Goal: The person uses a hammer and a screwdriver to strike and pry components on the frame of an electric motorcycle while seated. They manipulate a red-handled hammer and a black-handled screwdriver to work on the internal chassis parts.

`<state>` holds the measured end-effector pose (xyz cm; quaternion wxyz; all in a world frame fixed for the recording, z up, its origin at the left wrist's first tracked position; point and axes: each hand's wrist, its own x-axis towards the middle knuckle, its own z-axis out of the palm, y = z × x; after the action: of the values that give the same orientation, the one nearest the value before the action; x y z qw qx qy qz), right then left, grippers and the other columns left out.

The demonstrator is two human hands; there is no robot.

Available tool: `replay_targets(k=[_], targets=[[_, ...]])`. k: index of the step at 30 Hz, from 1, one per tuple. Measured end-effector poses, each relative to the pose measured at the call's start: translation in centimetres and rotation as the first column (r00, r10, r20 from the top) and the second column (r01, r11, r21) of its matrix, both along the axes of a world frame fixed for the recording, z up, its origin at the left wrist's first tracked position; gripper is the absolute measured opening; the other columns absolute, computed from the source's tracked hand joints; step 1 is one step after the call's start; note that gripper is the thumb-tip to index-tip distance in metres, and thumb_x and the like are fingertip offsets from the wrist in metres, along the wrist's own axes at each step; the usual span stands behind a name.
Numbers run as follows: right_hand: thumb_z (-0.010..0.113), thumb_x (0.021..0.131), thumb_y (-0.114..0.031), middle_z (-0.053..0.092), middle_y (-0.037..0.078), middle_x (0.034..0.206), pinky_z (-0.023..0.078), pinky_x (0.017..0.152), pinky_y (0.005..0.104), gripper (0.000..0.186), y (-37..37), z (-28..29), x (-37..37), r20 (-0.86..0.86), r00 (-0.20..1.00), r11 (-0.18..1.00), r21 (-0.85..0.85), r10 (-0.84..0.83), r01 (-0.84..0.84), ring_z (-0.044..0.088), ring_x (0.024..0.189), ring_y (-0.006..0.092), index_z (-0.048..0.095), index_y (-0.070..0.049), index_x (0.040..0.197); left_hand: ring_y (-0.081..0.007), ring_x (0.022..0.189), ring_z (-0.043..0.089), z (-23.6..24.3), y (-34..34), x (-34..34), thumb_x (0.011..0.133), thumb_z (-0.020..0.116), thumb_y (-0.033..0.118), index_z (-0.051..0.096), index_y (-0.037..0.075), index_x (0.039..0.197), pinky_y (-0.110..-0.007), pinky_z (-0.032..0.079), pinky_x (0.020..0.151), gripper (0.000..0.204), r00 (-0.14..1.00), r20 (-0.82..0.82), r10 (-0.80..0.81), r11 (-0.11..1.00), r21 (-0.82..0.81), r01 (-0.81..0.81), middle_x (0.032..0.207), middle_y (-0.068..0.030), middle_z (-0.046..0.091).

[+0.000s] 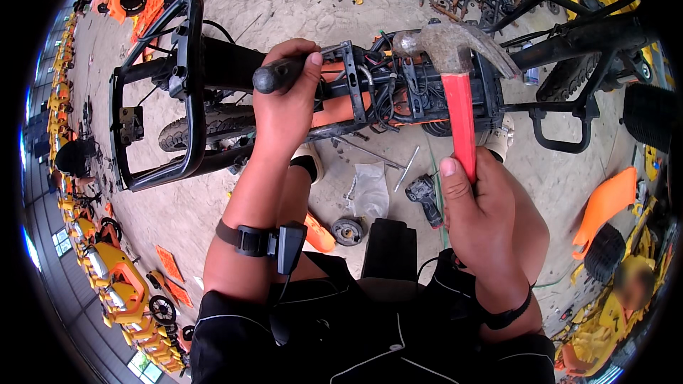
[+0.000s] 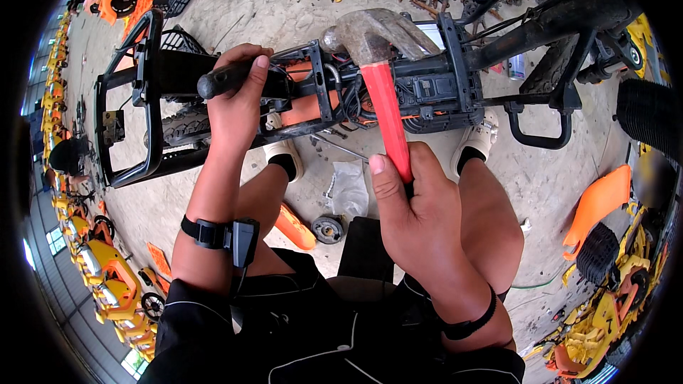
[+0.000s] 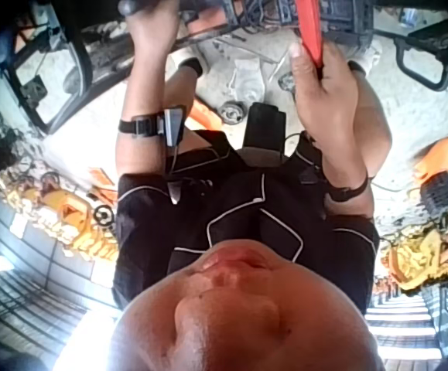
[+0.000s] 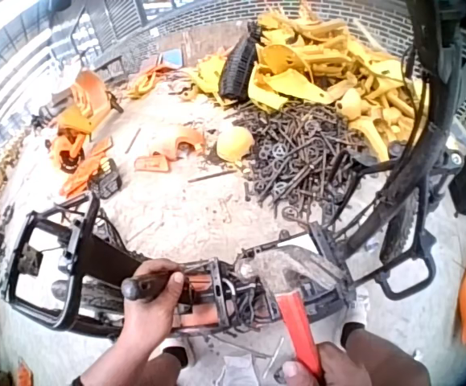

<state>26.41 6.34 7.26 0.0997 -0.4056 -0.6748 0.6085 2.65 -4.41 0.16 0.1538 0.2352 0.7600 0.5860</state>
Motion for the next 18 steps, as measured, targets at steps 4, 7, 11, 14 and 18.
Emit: replay_targets(k=[4, 7, 11, 14, 18], targets=[[0.062, 0.1, -0.022, 0.05, 0.002, 0.064, 0.037, 0.051, 0.0257, 0.022, 0.1, 0.3, -0.1, 0.013, 1.0, 1.0, -0.001, 0.004, -0.004, 0.043, 0.056, 0.0056, 0.057, -0.002, 0.096, -0.0146, 0.099, 0.062, 0.1, 0.2, 0.0, 0.097, 0.066, 0.01, 0.062, 0.002, 0.11, -0.029, 0.049, 0.091, 0.016, 1.0, -0.018, -0.009, 1.0, -0.016, 0.008, 0.104, -0.0083, 0.068], [0.062, 0.1, -0.023, 0.05, 0.002, 0.064, 0.037, 0.051, 0.0259, 0.022, 0.0, 0.3, -0.2, 0.013, 1.0, 1.0, 0.004, -0.001, 0.001, 0.044, 0.056, 0.0058, 0.057, -0.002, 0.096, -0.012, 0.092, 0.059, 0.5, 0.7, 0.3, 0.097, 0.066, 0.011, 0.063, 0.002, 0.108, -0.028, 0.048, 0.084, 0.015, 0.999, 0.009, -0.038, 0.999, -0.039, 0.039, 0.098, -0.0052, 0.066], [0.062, 0.1, -0.024, 0.051, 0.002, 0.063, 0.037, 0.051, 0.0263, 0.023, 0.0, 0.3, -0.4, 0.032, 0.999, 1.0, 0.013, 0.005, -0.005, 0.044, 0.055, 0.0061, 0.057, -0.002, 0.096, -0.0104, 0.088, 0.056, 0.6, 1.3, 0.2, 0.097, 0.066, 0.013, 0.064, 0.002, 0.106, -0.027, 0.047, 0.078, 0.014, 0.997, -0.052, -0.064, 0.995, -0.079, 0.059, 0.095, -0.0033, 0.064], [0.061, 0.1, -0.025, 0.051, 0.002, 0.062, 0.038, 0.051, 0.0267, 0.024, 0.2, 0.0, -0.6, 0.036, 0.999, 0.999, 0.024, 0.022, -0.023, 0.045, 0.054, 0.0063, 0.057, -0.002, 0.095, -0.0137, 0.095, 0.06, 1.0, 1.9, 0.0, 0.096, 0.067, 0.012, 0.058, 0.0, 0.118, -0.029, 0.05, 0.085, 0.026, 0.999, -0.013, -0.029, 0.999, -0.038, 0.028, 0.104, -0.0079, 0.066], [0.061, 0.101, -0.027, 0.052, 0.002, 0.062, 0.039, 0.051, 0.0271, 0.026, 0.2, -0.3, -0.9, 0.036, 0.999, 0.998, 0.058, 0.029, -0.031, 0.045, 0.054, 0.0063, 0.056, -0.002, 0.095, -0.0192, 0.109, 0.061, 1.5, 1.9, -0.4, 0.092, 0.071, 0.011, 0.047, 0.0, 0.133, -0.034, 0.049, 0.096, 0.048, 1.0, 0.02, 0.004, 0.994, 0.108, -0.006, 0.119, -0.013, 0.064]])
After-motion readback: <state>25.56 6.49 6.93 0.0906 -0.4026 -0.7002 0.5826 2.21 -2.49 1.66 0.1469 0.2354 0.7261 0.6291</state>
